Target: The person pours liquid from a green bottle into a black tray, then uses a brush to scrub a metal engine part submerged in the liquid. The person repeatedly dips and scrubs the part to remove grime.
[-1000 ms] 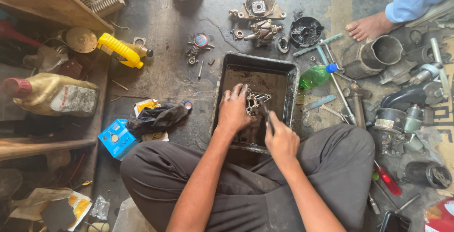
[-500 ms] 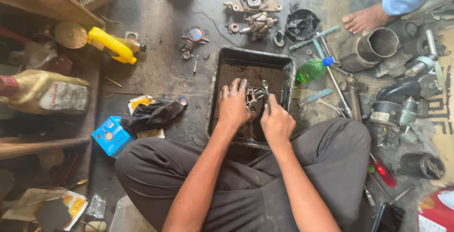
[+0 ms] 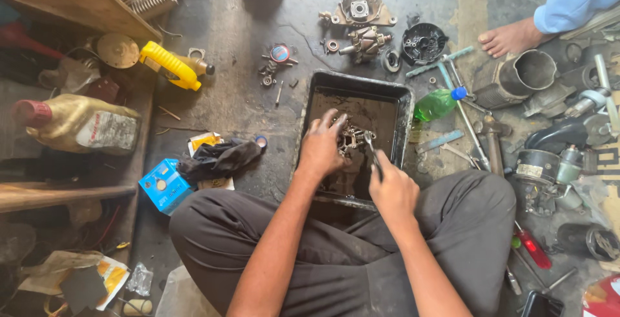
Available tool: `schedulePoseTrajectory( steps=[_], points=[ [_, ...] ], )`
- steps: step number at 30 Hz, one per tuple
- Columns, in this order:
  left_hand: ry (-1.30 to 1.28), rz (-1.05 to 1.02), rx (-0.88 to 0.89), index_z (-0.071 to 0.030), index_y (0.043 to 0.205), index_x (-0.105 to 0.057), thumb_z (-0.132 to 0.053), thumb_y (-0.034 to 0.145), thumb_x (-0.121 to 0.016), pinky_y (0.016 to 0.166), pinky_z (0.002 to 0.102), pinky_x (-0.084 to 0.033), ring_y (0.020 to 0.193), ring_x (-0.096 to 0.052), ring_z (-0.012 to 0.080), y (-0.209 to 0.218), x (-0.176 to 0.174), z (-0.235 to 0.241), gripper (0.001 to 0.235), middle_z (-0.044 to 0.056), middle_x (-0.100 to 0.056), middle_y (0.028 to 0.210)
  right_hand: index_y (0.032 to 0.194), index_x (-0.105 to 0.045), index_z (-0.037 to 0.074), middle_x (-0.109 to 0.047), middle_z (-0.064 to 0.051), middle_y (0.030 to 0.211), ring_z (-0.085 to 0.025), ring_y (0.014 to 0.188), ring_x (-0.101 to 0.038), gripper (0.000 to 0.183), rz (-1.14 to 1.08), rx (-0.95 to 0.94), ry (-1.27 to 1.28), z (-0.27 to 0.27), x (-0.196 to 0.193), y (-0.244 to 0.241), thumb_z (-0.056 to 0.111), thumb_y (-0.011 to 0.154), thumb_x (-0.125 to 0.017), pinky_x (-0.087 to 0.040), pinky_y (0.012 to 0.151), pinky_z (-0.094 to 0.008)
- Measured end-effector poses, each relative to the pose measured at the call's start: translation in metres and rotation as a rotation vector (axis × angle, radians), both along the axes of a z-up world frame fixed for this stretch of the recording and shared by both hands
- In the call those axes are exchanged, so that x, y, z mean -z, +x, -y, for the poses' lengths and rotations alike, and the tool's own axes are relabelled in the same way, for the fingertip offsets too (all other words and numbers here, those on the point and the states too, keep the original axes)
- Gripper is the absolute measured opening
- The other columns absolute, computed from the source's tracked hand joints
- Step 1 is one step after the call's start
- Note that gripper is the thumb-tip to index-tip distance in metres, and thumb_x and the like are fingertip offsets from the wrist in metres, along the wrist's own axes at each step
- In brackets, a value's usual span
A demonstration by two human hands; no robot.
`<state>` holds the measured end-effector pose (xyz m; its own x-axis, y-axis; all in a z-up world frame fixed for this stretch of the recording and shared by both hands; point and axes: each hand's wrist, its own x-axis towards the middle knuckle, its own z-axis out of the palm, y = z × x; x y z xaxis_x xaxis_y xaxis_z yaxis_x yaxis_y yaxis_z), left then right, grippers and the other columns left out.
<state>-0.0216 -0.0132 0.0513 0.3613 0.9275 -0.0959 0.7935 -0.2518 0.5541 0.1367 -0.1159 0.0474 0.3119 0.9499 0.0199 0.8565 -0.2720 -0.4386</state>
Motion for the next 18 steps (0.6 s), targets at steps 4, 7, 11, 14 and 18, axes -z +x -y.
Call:
schedulePoseTrajectory(
  steps=[4, 7, 11, 14, 18],
  points=[
    [-0.041, 0.062, 0.047, -0.025, 0.147, -0.053, -0.02, 0.048, -0.098, 0.107, 0.044, -0.051, 0.13, -0.053, 0.0387, -0.013, 0.005, -0.002, 0.108, 0.017, -0.039, 0.148, 0.124, -0.072, 0.023, -0.075, -0.019, 0.089, -0.044, 0.085, -0.07, 0.034, -0.041, 0.01, -0.108, 0.026, -0.02, 0.009, 0.03, 0.091, -0.068, -0.055, 0.075, -0.054],
    [-0.002, 0.07, 0.108, -0.025, 0.152, -0.051, -0.017, 0.052, -0.095, 0.105, 0.046, -0.051, 0.13, -0.053, 0.0415, -0.018, 0.004, -0.006, 0.11, 0.02, -0.041, 0.145, 0.119, -0.073, 0.023, -0.076, -0.018, 0.09, -0.044, 0.087, -0.071, 0.029, 0.005, -0.02, -0.234, 0.033, -0.026, 0.009, 0.031, 0.091, -0.067, -0.056, 0.079, -0.052],
    [-0.063, 0.079, 0.073, -0.025, 0.148, -0.048, -0.021, 0.05, -0.098, 0.107, 0.046, -0.049, 0.131, -0.05, 0.0421, -0.015, 0.004, -0.004, 0.11, 0.021, -0.037, 0.151, 0.113, -0.075, 0.022, -0.074, -0.018, 0.091, -0.042, 0.087, -0.071, 0.027, 0.03, -0.122, -0.271, 0.02, -0.012, 0.003, 0.03, 0.088, -0.069, -0.055, 0.078, -0.052],
    [-0.033, 0.017, 0.11, -0.019, 0.152, -0.039, -0.022, 0.053, -0.098, 0.109, 0.046, -0.045, 0.134, -0.047, 0.0446, -0.014, 0.014, 0.006, 0.115, 0.024, -0.035, 0.151, 0.114, -0.074, 0.017, -0.072, -0.015, 0.093, -0.041, 0.085, -0.07, 0.026, 0.037, -0.197, -0.083, 0.019, 0.015, -0.002, 0.026, 0.09, -0.067, -0.055, 0.074, -0.052],
    [0.012, -0.072, 0.298, -0.014, 0.157, -0.024, -0.018, 0.045, -0.098, 0.109, 0.045, -0.042, 0.136, -0.043, 0.0445, -0.031, 0.016, -0.01, 0.134, 0.024, -0.035, 0.154, 0.116, -0.074, 0.019, -0.072, -0.013, 0.094, -0.039, 0.085, -0.07, 0.027, 0.003, -0.259, -0.059, 0.011, 0.032, 0.003, 0.024, 0.09, -0.067, -0.055, 0.075, -0.051]
  ],
)
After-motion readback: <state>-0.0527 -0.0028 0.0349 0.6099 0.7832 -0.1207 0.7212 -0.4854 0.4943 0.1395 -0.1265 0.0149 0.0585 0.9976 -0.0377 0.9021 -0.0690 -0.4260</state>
